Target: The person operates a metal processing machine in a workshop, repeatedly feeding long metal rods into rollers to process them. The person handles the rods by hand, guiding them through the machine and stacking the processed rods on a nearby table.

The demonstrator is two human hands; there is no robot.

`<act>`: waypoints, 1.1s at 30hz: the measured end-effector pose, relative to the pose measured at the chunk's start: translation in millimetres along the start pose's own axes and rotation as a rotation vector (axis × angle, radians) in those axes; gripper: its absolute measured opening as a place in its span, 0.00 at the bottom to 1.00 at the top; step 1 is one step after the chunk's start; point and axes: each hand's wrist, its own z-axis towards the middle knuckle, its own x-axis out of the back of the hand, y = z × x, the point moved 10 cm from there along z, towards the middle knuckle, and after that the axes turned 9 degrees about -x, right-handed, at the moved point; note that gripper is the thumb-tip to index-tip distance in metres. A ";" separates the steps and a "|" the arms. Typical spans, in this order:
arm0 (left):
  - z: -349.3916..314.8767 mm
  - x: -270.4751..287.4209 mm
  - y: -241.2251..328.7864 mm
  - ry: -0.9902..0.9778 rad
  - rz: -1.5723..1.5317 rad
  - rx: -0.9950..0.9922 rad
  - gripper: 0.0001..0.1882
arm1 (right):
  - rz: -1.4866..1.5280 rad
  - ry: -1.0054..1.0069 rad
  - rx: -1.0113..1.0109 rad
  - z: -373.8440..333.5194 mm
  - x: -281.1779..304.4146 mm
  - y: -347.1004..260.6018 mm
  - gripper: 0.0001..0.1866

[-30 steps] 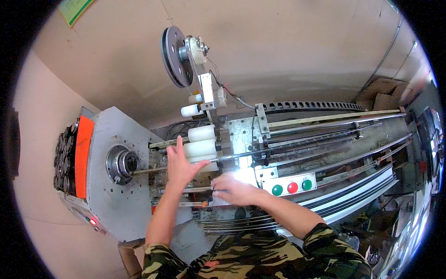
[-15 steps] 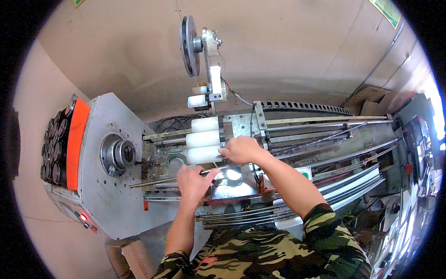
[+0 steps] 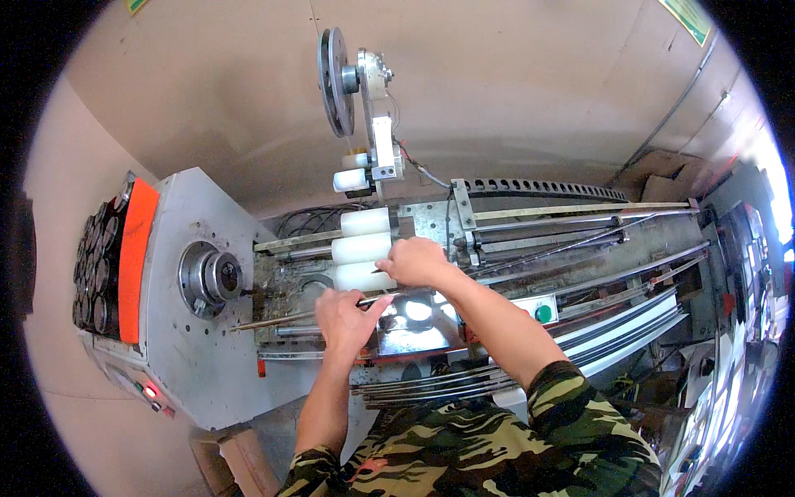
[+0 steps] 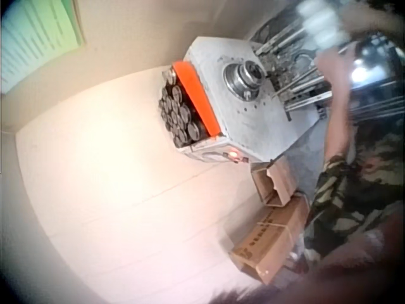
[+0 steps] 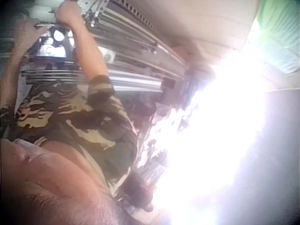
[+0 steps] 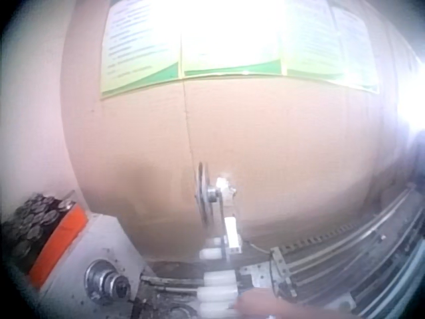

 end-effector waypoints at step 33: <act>-39.2 -27.2 14.5 -0.419 -0.153 0.102 0.20 | 0.525 0.275 0.130 -80.1 -194.9 77.6 0.07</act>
